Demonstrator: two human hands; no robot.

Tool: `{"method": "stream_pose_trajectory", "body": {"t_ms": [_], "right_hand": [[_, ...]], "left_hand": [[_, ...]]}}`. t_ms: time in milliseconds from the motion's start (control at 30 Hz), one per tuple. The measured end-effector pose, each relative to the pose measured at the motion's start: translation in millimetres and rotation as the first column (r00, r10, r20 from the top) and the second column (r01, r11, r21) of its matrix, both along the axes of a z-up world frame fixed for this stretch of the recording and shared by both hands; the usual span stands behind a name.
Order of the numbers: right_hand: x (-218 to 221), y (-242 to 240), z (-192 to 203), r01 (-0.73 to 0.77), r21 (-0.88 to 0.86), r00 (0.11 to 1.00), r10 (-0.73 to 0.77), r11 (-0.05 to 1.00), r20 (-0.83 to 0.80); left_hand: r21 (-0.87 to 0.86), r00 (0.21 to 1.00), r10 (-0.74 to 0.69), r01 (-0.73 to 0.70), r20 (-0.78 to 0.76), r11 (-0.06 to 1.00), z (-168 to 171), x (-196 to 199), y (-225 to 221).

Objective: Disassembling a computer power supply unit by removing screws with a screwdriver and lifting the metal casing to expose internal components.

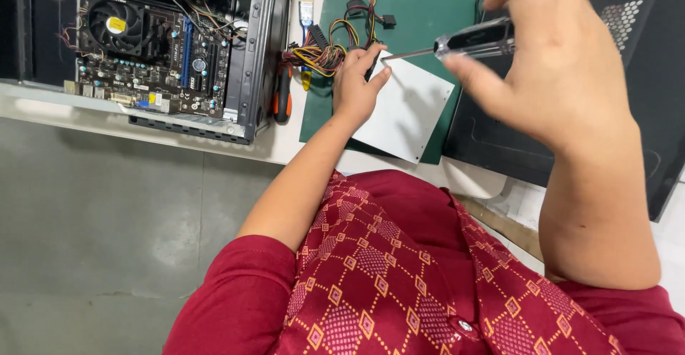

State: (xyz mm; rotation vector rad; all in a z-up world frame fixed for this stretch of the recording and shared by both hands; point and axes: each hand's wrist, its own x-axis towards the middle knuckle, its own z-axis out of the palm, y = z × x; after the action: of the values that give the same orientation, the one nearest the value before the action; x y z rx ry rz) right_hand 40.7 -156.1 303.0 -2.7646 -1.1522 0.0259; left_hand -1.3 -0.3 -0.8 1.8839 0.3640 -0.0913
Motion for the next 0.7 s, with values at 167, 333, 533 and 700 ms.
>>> {"method": "stream_pose_trajectory", "body": {"t_ms": [167,333,533,700], "right_hand": [[3,-6,-4,0.016,0.153,0.984,0.012,0.988,-0.179],[6,-4,-12,-0.078,0.283,0.966,0.142,0.956,-0.214],[-2,-7,-20,0.026,0.192,0.994,-0.006,0.981,-0.105],[-5,-12,-19,0.061,0.268,0.991,-0.026,0.962,-0.133]], "left_hand": [[0.005,1.000,-0.013,0.013,-0.014,1.000,1,1,1],[0.004,1.000,-0.014,0.014,0.000,1.000,4,1,2],[0.003,1.000,-0.010,0.010,-0.006,1.000,0,0,0],[0.000,1.000,0.003,-0.003,0.017,1.000,1,0,1]]}}
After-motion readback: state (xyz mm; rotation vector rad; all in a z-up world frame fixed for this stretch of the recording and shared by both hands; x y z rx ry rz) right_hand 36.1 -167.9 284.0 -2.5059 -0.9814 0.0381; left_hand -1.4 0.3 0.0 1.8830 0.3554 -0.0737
